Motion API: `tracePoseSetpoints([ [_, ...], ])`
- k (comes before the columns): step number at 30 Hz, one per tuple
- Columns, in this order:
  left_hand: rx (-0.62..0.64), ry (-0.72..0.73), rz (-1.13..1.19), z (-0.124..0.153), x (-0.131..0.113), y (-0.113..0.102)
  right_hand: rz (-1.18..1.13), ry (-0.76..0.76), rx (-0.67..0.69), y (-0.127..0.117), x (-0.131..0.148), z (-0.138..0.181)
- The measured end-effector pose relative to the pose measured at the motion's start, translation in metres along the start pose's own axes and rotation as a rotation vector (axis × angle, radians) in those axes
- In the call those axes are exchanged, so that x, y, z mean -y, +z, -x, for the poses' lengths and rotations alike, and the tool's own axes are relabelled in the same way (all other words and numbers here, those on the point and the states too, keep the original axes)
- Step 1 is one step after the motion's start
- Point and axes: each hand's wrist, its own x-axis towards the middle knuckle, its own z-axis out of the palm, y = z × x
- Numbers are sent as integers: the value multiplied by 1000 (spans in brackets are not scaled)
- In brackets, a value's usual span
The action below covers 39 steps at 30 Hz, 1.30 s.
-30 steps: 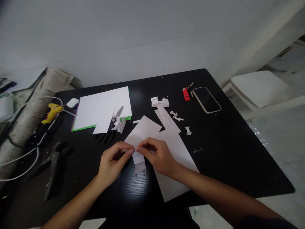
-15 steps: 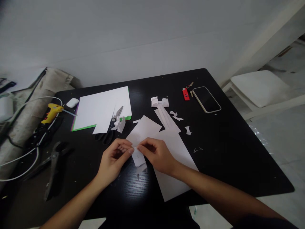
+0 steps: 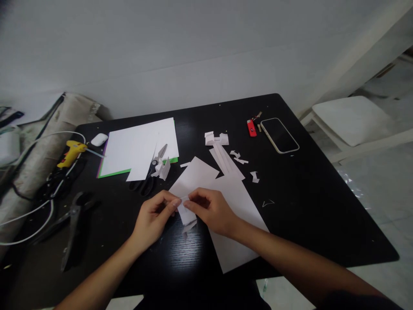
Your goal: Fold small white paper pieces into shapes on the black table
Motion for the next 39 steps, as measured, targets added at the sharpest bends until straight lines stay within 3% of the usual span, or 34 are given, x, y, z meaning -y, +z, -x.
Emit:
tracePoseSetpoints([
  [8, 13, 126, -25, -4, -2, -7, 104, -105, -62, 0, -3, 3],
  [11, -20, 47, 26, -4, -1, -6, 40, -66, -48, -1, -1, 3],
  [20, -158, -122, 236, -9, 2, -4, -147, -15, 206, -6, 0, 4],
  [25, -160, -149, 299, -15, 2, -9, -347, 119, 346, -7, 0, 0],
  [32, -64, -142, 359, -9, 4, -4, -334, 216, 181, -2, -5, -3],
  [39, -21, -73, 225, 3, 6, -3, -341, 198, -13, -4, 0, -7],
])
